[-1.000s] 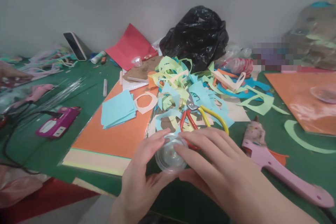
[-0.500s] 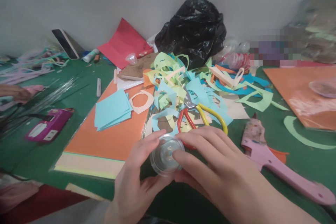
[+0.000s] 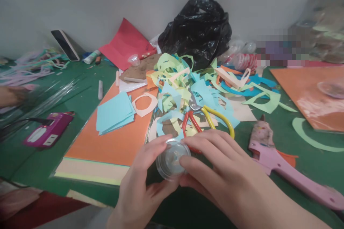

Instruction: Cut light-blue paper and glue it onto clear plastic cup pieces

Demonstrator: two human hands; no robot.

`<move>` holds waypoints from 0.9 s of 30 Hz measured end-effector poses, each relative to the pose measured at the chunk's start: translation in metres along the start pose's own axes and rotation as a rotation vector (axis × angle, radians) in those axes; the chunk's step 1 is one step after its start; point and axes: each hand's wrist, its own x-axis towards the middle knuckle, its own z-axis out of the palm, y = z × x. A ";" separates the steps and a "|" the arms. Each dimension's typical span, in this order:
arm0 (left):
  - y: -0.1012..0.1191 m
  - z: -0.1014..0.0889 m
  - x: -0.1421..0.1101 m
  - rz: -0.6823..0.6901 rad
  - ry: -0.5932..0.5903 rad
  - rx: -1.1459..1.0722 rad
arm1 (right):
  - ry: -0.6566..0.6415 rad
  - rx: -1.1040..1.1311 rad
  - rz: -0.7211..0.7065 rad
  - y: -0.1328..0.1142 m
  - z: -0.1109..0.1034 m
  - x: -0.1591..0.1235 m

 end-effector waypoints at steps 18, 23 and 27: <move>-0.001 -0.009 -0.002 -0.481 -0.316 -0.077 | -0.097 -0.010 0.012 -0.001 -0.003 -0.004; -0.001 -0.006 0.001 -0.518 -0.365 -0.062 | -0.119 -0.050 0.008 -0.002 -0.005 -0.004; 0.000 -0.006 0.001 -0.507 -0.365 -0.074 | -0.151 -0.058 0.035 -0.005 -0.007 -0.003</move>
